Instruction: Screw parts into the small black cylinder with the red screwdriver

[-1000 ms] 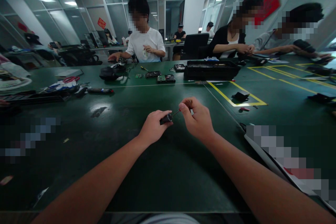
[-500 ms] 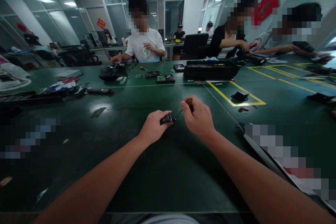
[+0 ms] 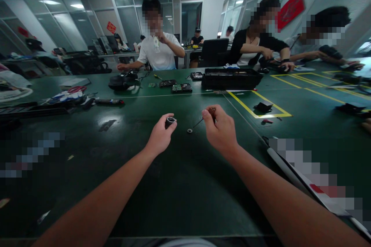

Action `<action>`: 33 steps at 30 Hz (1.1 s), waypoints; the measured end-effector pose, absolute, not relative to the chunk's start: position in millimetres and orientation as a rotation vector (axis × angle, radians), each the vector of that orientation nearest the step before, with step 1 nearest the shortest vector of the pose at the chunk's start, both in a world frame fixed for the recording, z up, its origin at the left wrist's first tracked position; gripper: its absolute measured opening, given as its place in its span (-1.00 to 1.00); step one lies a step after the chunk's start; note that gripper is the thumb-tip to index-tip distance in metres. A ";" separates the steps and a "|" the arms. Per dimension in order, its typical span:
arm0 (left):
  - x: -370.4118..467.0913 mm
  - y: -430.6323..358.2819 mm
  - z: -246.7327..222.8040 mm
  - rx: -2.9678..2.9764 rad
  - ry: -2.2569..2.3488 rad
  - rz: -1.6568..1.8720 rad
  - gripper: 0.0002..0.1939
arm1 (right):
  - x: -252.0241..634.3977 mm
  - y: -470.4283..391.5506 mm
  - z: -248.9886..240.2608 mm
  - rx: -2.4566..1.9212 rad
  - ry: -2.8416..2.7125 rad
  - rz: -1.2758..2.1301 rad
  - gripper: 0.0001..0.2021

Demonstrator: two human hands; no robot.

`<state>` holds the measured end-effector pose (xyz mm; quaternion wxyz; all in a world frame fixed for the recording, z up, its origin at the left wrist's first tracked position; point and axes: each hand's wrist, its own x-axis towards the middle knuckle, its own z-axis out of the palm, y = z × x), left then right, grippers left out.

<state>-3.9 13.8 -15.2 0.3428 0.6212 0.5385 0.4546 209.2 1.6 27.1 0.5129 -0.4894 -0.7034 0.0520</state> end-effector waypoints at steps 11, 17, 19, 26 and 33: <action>20.6 19.6 16.2 2.209 1.530 0.459 -0.75 | 210.2 1.4 29.7 -1.189 -1.674 0.106 -0.81; 44.5 38.1 4.2 2.501 1.535 0.158 -0.72 | 211.6 2.6 28.9 -1.181 -1.666 0.097 -0.81; 45.8 40.0 3.0 2.520 1.516 0.157 -0.80 | 211.5 2.5 29.0 -1.182 -1.662 0.104 -0.81; 15.0 39.4 1.8 2.379 1.548 0.300 -0.85 | 211.3 0.5 31.1 -1.185 -1.665 0.125 -0.82; -53.5 19.3 22.3 1.874 1.580 0.708 -0.70 | 212.1 1.6 30.6 -1.177 -1.655 0.136 -0.81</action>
